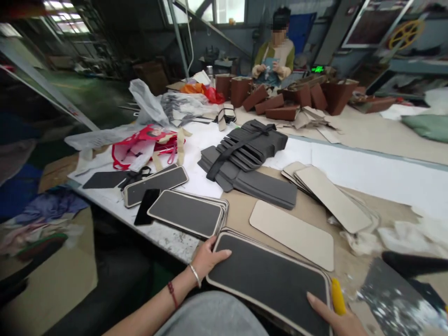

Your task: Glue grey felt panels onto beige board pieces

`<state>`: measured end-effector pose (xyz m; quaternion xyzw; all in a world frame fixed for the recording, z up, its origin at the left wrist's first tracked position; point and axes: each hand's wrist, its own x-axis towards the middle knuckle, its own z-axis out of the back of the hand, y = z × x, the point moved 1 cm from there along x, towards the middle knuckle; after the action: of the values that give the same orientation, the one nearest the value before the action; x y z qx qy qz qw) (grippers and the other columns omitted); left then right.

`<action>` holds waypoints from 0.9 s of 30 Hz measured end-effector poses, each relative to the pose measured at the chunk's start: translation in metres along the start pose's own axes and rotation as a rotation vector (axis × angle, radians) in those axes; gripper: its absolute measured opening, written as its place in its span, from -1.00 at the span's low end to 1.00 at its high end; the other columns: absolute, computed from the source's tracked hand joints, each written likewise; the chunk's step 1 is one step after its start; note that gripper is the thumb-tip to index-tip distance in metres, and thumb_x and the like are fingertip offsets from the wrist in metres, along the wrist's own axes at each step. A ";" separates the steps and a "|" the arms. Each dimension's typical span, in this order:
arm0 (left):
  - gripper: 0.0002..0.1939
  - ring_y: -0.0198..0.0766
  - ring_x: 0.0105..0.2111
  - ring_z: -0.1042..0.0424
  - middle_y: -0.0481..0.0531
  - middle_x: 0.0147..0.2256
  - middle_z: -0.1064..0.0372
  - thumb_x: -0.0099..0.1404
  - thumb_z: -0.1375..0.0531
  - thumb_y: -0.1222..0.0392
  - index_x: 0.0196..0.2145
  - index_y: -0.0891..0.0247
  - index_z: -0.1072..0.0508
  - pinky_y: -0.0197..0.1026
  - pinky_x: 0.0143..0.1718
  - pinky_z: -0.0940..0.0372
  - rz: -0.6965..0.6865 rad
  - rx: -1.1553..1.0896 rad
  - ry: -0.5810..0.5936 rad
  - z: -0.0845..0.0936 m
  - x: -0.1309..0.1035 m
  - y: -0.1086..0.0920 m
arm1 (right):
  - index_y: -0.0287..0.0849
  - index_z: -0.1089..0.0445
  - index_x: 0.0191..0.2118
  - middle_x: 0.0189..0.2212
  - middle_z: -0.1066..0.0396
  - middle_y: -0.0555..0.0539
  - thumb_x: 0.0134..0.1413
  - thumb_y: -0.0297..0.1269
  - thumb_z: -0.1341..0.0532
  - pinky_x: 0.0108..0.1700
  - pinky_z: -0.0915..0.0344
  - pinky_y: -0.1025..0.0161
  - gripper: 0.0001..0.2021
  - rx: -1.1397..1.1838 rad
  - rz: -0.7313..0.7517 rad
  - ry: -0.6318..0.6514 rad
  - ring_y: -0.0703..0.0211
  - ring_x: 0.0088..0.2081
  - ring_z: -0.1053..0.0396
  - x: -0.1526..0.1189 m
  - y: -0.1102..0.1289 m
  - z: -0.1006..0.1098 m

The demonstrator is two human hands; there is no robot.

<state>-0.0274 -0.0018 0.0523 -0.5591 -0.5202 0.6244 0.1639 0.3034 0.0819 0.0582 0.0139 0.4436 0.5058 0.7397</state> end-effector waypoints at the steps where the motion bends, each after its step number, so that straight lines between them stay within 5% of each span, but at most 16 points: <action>1: -0.57 -0.20 -0.46 -0.45 0.04 -0.43 -0.48 -0.20 -0.36 0.12 -0.33 0.29 -0.40 -0.22 -0.43 -0.36 -0.004 -0.014 -0.001 0.007 -0.003 -0.009 | -0.11 -0.39 -0.49 -0.58 -0.46 -0.15 -0.35 0.11 -0.22 -0.38 -0.40 0.18 -0.62 0.010 -0.046 0.017 -0.07 -0.41 -0.45 -0.002 0.010 0.001; 5: -0.51 -0.19 -0.45 -0.46 0.05 -0.41 -0.48 -0.20 -0.37 0.08 -0.29 0.31 -0.38 -0.18 -0.39 -0.38 -0.056 -0.033 -0.073 0.060 -0.003 -0.049 | -0.12 -0.39 -0.37 -0.47 -0.49 -0.16 -0.34 0.13 -0.23 -0.34 -0.40 0.18 -0.56 0.109 -0.025 0.068 -0.07 -0.34 -0.45 -0.016 0.082 -0.022; 9: -0.42 -0.19 -0.45 -0.46 0.05 -0.41 -0.48 -0.21 -0.38 0.05 -0.21 0.32 -0.36 -0.16 -0.39 -0.40 -0.069 -0.009 -0.206 0.136 0.012 -0.084 | -0.16 -0.39 -0.32 -0.38 -0.50 -0.11 -0.30 0.04 -0.25 -0.33 -0.39 0.24 -0.58 0.222 0.172 0.236 -0.02 -0.30 -0.45 -0.025 0.170 -0.085; 13: -0.41 -0.22 -0.47 -0.46 0.03 -0.42 -0.48 -0.27 -0.41 0.08 -0.24 0.31 -0.38 -0.20 -0.42 -0.40 -0.036 0.024 -0.330 0.199 0.031 -0.106 | -0.18 -0.39 -0.31 -0.38 -0.49 -0.06 -0.32 -0.05 -0.30 -0.32 -0.39 0.27 -0.61 0.323 0.259 0.316 0.04 -0.30 -0.44 -0.027 0.229 -0.142; 18: -0.47 -0.25 -0.51 -0.45 0.00 -0.48 -0.47 -0.23 -0.40 0.12 -0.26 0.31 -0.37 -0.24 -0.48 -0.39 0.033 0.047 -0.302 0.238 0.057 -0.115 | -0.20 -0.38 -0.31 -0.40 -0.48 -0.03 -0.34 -0.07 -0.32 -0.33 -0.38 0.28 -0.60 0.356 0.217 0.326 0.10 -0.35 -0.44 -0.032 0.259 -0.174; 27: -0.47 -0.20 -0.47 -0.46 0.03 -0.44 -0.48 -0.20 -0.37 0.06 -0.26 0.30 -0.36 -0.17 -0.40 -0.39 0.144 0.186 -0.167 0.259 0.098 -0.110 | -0.23 -0.41 -0.34 -0.44 -0.47 -0.03 -0.34 -0.03 -0.31 -0.28 -0.33 0.21 -0.58 0.391 0.143 0.342 0.14 -0.39 -0.40 -0.023 0.251 -0.196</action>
<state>-0.3249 -0.0009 0.0491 -0.5236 -0.4304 0.7244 0.1258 -0.0146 0.1026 0.0722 0.1021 0.6493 0.4567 0.5995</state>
